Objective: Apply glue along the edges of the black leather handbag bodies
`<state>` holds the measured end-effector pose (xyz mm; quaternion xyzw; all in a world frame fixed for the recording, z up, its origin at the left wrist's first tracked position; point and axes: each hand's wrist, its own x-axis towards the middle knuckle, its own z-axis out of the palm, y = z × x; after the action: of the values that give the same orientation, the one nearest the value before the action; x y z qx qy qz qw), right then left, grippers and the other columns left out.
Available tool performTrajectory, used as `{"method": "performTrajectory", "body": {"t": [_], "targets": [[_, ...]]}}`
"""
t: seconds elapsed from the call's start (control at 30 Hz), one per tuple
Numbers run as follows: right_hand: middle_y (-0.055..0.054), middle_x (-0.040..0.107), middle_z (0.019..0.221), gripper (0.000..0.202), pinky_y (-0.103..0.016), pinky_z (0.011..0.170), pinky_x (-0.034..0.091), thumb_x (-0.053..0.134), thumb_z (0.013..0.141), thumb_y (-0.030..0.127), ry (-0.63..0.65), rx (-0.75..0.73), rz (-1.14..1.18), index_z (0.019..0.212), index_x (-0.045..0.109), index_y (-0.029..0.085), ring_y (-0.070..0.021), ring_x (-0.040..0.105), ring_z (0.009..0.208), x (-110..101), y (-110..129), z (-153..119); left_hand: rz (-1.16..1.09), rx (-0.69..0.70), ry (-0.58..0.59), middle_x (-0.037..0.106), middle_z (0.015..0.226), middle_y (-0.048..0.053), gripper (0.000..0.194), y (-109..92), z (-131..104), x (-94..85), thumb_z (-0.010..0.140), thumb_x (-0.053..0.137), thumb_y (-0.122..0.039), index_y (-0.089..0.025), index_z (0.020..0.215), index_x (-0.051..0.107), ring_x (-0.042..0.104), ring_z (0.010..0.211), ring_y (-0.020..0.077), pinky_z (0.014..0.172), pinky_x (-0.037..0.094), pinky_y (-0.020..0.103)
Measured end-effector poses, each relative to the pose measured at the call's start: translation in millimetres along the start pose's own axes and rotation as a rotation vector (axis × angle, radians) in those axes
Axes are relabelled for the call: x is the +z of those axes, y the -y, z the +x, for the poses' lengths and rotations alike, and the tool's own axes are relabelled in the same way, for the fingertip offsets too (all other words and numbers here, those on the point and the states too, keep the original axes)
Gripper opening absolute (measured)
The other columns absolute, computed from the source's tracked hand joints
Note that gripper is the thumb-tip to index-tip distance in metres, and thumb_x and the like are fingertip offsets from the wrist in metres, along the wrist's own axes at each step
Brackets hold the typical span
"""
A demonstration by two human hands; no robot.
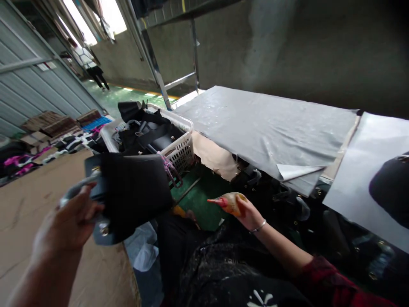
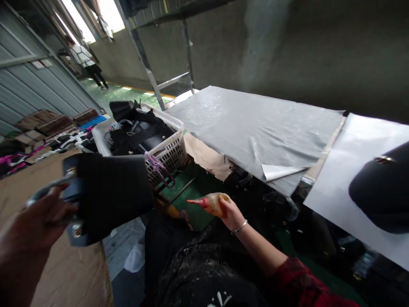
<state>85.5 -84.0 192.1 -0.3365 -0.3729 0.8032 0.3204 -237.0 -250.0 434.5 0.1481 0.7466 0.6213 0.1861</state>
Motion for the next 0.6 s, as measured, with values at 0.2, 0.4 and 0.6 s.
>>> {"method": "performTrajectory", "body": {"t": [0.2,0.4,0.6], "targets": [[-0.006,0.073,0.094,0.039,-0.052,0.105,0.041,0.075,0.06,0.058,-0.363,0.094,0.058,0.084,0.072,0.028,-0.0296,0.067,0.094,-59,26,-33,-0.234,-0.185,0.479,0.045,0.047,-0.009,0.045,81,42,107.7,0.065,0.078,-0.038,-0.012,0.099,0.064,0.039,0.044,0.0041,0.061,0.048,0.021],[-0.005,0.074,0.095,0.038,-0.045,0.092,0.053,0.079,0.053,0.058,-0.63,0.207,0.12,0.081,0.074,0.033,-0.0284,0.068,0.093,-99,19,-62,-0.229,-0.304,0.648,0.053,0.061,-0.004,0.035,173,67,213.6,0.076,0.072,-0.032,-0.012,0.1,0.058,0.049,0.052,0.0084,0.064,0.049,0.028],[-0.006,0.076,0.094,0.041,-0.029,0.06,0.058,0.083,0.052,0.052,-0.719,0.284,0.272,0.085,0.075,0.029,-0.022,0.071,0.079,-142,1,-71,0.005,-0.291,0.764,0.056,0.067,-0.003,0.012,239,87,316.0,0.089,0.059,-0.023,-0.012,0.084,0.058,0.051,0.053,0.009,0.053,0.045,0.024]]}}
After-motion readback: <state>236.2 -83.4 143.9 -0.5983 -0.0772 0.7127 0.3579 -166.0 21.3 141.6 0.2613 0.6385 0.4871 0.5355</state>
